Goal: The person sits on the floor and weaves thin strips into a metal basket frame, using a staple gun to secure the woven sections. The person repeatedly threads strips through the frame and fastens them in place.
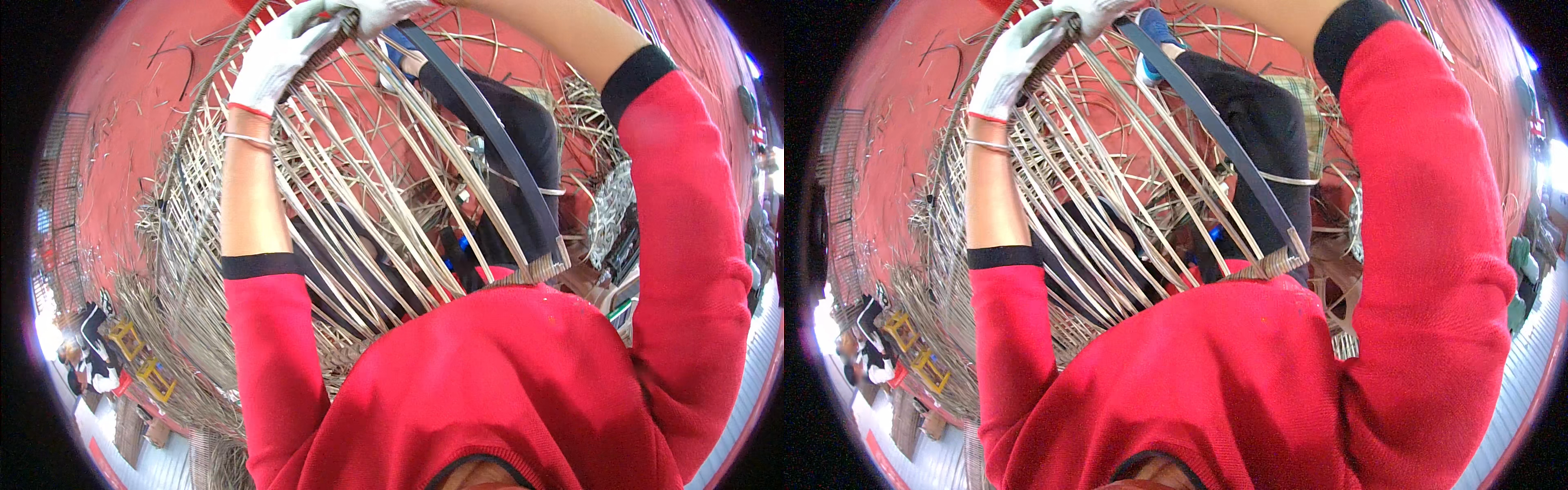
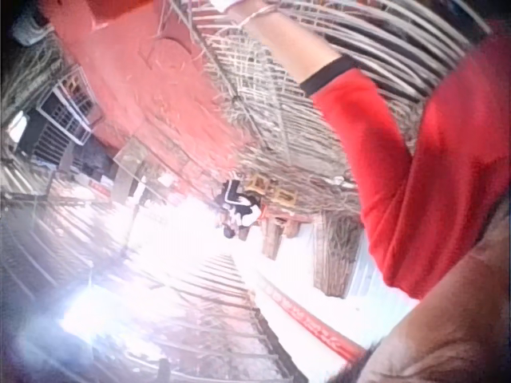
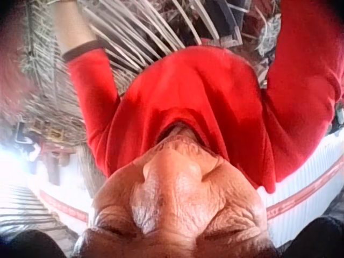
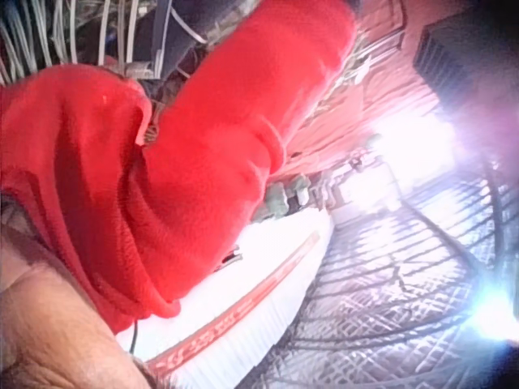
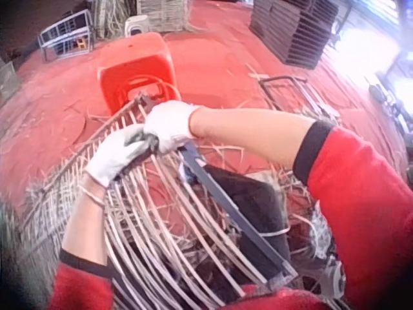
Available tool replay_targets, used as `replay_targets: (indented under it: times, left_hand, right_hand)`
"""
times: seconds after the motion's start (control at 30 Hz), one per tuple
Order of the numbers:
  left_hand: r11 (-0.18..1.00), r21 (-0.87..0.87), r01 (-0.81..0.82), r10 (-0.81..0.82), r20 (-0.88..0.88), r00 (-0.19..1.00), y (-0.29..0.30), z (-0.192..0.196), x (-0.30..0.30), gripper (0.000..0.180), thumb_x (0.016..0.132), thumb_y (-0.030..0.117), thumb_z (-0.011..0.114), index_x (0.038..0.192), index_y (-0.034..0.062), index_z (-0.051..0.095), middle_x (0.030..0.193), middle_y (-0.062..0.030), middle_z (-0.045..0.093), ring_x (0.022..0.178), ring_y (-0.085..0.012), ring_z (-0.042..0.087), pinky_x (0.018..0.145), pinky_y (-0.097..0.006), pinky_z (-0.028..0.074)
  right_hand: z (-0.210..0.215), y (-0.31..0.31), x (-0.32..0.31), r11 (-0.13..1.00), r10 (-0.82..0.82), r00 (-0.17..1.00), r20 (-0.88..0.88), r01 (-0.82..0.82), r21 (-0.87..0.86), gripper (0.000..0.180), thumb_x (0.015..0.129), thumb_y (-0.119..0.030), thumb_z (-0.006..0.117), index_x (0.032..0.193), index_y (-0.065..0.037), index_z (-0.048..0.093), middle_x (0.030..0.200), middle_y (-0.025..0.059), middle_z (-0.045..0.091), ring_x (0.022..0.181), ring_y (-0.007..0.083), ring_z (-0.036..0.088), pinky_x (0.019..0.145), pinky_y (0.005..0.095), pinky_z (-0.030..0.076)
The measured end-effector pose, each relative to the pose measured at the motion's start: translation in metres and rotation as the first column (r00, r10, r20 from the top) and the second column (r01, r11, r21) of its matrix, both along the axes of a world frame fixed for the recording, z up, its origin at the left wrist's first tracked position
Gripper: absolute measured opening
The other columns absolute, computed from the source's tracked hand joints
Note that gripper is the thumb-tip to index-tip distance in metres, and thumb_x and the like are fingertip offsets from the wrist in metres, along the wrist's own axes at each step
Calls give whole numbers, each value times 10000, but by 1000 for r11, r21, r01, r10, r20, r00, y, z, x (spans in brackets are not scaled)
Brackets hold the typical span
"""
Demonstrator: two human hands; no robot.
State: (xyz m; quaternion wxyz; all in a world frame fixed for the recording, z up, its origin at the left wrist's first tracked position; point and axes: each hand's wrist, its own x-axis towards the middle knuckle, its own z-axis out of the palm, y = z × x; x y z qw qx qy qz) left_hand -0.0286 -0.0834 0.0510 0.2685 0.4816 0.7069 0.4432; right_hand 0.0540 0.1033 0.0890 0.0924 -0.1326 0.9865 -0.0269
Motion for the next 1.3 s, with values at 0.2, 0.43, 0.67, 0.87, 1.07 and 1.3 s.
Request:
replay_targets:
  times: [0.2,0.43,0.67,0.87,1.07,1.3]
  left_hand:
    - [947,-311,-77,-112,-548,829,12,29,-4,381,869,425,730,1056,94,757,896,-111,764,847,-256,738,793,-367,563]
    - [977,-210,38,-87,-233,968,12,-6,-24,380,972,350,650,1126,7,703,990,-111,739,900,-218,696,831,-338,521]
    - [999,-30,31,-27,135,990,7,-35,-27,459,972,308,701,1246,-57,650,1097,-63,709,1019,-112,644,927,-254,499]
    - [998,-56,9,-1,129,992,5,-18,-15,488,957,351,712,1247,-38,659,1058,-51,700,982,-109,625,919,-259,482]
    - [997,-73,25,-27,-18,999,7,-23,-25,462,988,337,657,1275,-25,652,1110,-73,713,1001,-140,649,920,-279,499]
    - [982,-145,119,-63,342,937,16,-19,-29,460,1004,339,637,1283,-27,643,1019,-55,705,883,-88,635,777,-239,510]
  right_hand:
    - [-4,-6,0,998,-49,999,-19,50,48,249,654,-307,737,805,-112,774,783,165,732,734,363,711,697,476,569]
    - [1,-4,-1,998,-8,1000,-24,10,59,279,650,-319,749,821,-103,787,778,166,731,735,357,714,704,469,570]
    - [0,-1,-3,999,-5,1000,11,5,44,302,629,-336,760,819,-104,789,784,152,741,738,344,717,701,464,569]
    - [5,-2,-5,1000,-7,999,-33,8,24,332,619,-361,781,821,-98,785,797,161,742,746,351,717,700,470,568]
    - [15,12,12,985,-25,997,-67,13,-173,392,671,-445,788,810,-80,771,791,153,740,723,370,705,675,487,557]
    - [-3,16,51,768,-421,889,-181,243,-592,367,776,-411,803,903,-79,712,887,140,696,851,301,678,768,411,534]
